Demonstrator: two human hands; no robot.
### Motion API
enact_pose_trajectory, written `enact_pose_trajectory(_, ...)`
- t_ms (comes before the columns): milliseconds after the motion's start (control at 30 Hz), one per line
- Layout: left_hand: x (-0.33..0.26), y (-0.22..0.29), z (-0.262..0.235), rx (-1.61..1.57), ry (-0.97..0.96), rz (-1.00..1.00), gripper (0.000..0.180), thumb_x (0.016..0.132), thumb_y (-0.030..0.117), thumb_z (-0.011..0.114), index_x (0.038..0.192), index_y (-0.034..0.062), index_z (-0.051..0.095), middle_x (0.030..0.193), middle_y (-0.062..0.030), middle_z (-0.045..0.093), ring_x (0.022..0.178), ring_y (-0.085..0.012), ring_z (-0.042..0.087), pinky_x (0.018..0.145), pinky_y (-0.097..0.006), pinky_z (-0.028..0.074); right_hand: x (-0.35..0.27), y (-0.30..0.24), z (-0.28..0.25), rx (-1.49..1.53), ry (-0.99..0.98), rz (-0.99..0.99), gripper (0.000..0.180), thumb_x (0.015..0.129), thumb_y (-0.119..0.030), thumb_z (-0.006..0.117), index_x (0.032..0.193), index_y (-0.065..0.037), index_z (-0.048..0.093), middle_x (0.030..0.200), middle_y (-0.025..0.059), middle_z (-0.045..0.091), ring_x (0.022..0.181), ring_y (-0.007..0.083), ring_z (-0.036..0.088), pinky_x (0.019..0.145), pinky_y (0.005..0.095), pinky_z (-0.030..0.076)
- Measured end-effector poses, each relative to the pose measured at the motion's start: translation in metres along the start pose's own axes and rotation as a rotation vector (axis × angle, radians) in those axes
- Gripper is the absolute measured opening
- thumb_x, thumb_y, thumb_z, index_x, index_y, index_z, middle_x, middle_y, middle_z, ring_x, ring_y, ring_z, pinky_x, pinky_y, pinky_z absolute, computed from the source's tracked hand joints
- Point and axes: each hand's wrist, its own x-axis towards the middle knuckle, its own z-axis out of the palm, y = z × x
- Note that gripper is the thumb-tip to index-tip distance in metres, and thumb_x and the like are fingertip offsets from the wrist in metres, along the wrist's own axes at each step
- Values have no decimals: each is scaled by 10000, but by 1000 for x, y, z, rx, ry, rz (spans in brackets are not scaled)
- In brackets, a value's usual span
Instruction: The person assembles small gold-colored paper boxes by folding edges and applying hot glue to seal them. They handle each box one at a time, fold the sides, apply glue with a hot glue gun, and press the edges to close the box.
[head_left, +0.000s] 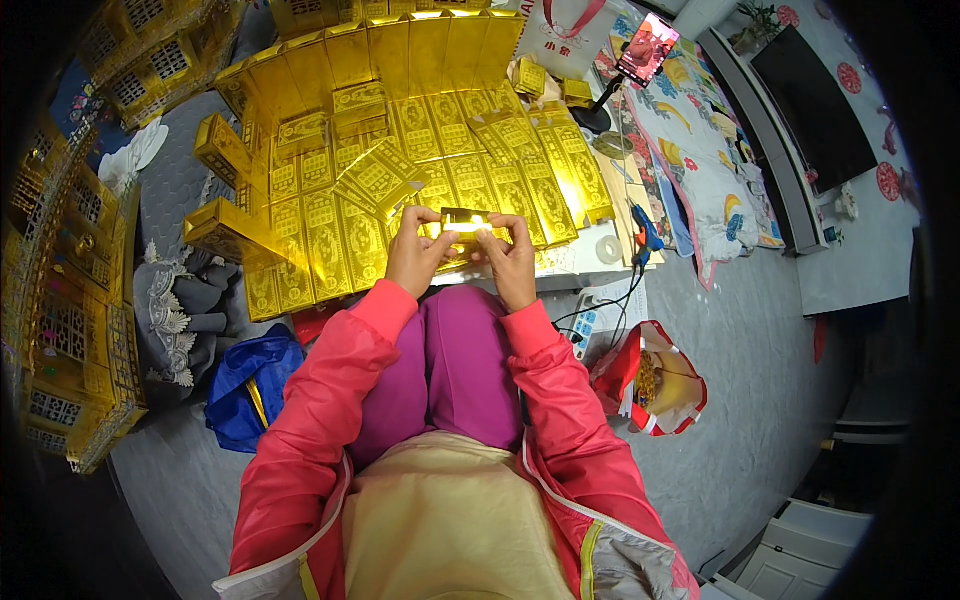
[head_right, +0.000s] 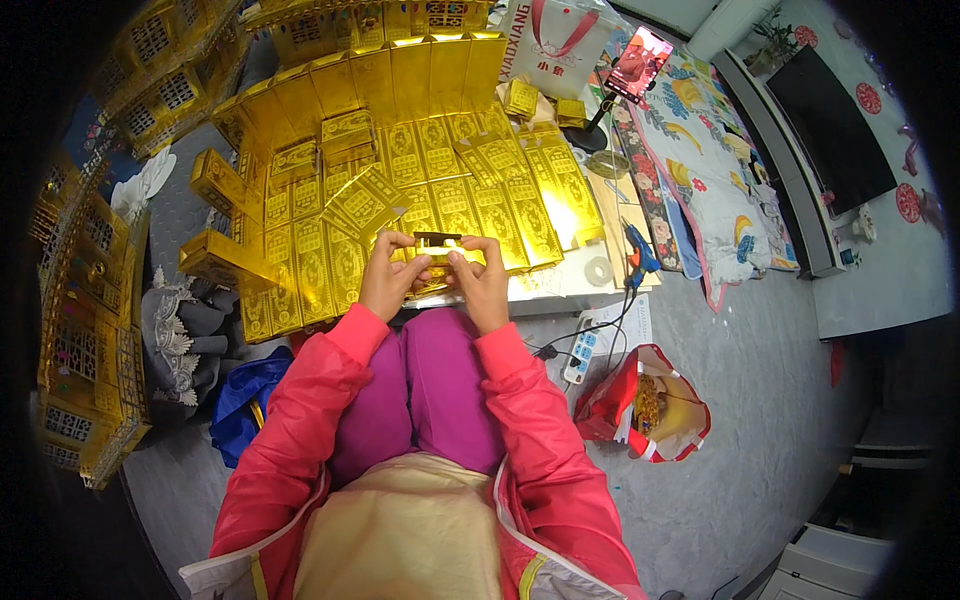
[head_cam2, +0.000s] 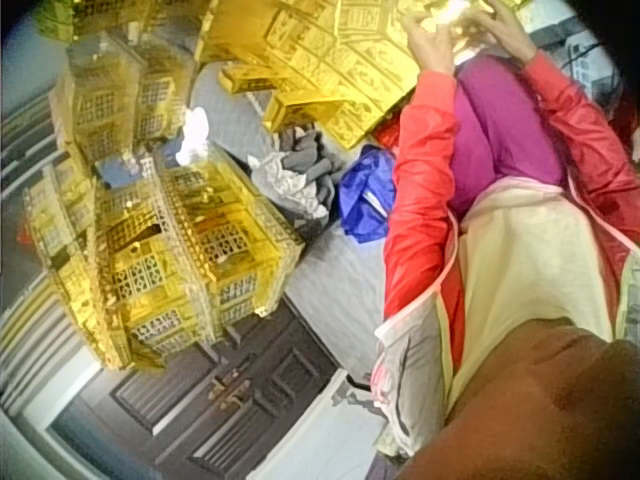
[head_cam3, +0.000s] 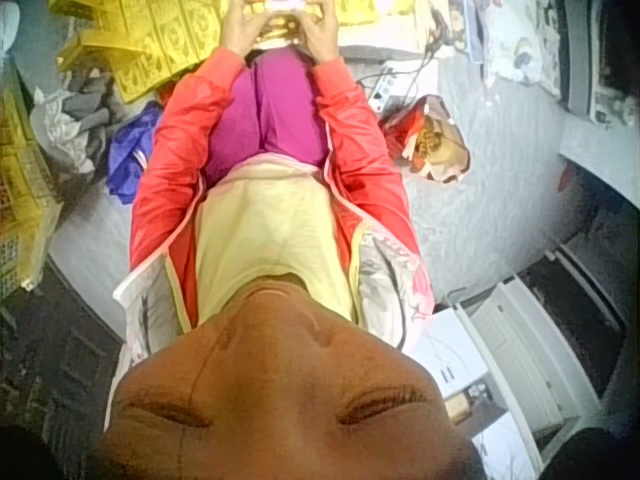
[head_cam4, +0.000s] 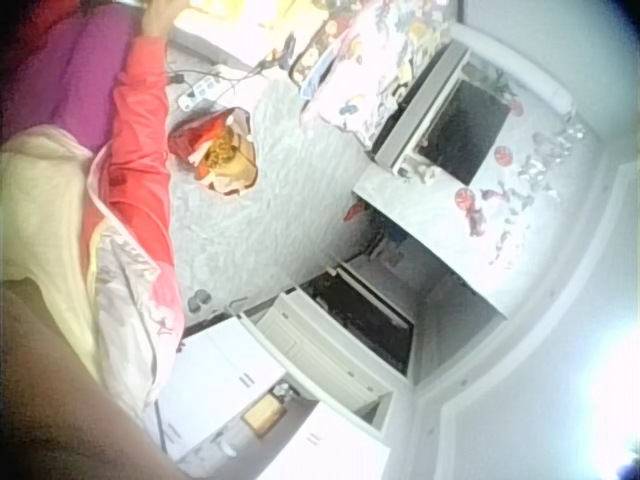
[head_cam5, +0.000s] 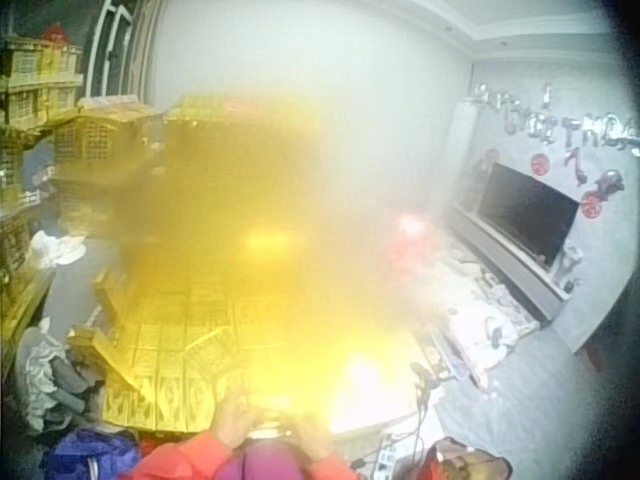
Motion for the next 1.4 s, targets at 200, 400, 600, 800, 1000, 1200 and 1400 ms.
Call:
enact_pose_trajectory(200,2,0,3,-112,-14,-83,345,929,113,662,1221,63,485,1060,-79,590,724,-116,661,577,-228,539,3,-11,6,4,38,141,329,917,-74,636,1213,6,518,1152,91,547,686,93,585,569,226,512)
enact_pose_trajectory(400,6,1,6,-104,-2,-211,373,922,208,680,1223,59,514,865,-45,646,687,-122,665,565,-240,533,4,-15,14,61,78,284,402,920,-116,644,1268,7,487,1154,87,538,660,106,594,565,251,544)
enact_pose_trajectory(600,6,1,5,-200,-30,-198,400,932,173,656,1261,56,460,1133,-134,583,716,-138,681,596,-255,551,4,-16,15,64,69,306,374,929,-140,649,1244,-8,497,1139,80,553,671,103,599,552,239,532)
enact_pose_trajectory(800,1,-4,-2,-151,20,-71,487,921,87,649,1327,68,381,1304,-156,486,827,-188,694,683,-271,570,5,-18,8,109,78,346,406,918,-164,664,1252,-17,485,1037,60,558,691,109,607,574,239,540)
enact_pose_trajectory(1000,-8,6,-4,531,-83,281,398,894,97,678,1274,140,567,1266,-161,552,907,-261,697,745,-332,560,6,-18,8,80,70,337,437,912,-196,672,1259,-14,479,991,55,566,703,112,610,588,247,547)
enact_pose_trajectory(1200,-3,11,-10,878,-103,441,425,910,209,657,1323,284,593,1282,-180,574,947,-359,666,768,-389,559,6,-21,7,113,91,378,384,920,-177,662,1230,-17,501,1065,66,582,674,97,596,560,234,531)
enact_pose_trajectory(1400,4,6,-19,1007,-139,580,432,915,249,645,1337,315,579,1261,-130,579,763,-266,673,635,-371,557,5,-21,6,106,62,382,433,918,-197,664,1257,-9,473,1053,68,566,710,108,596,593,242,532)
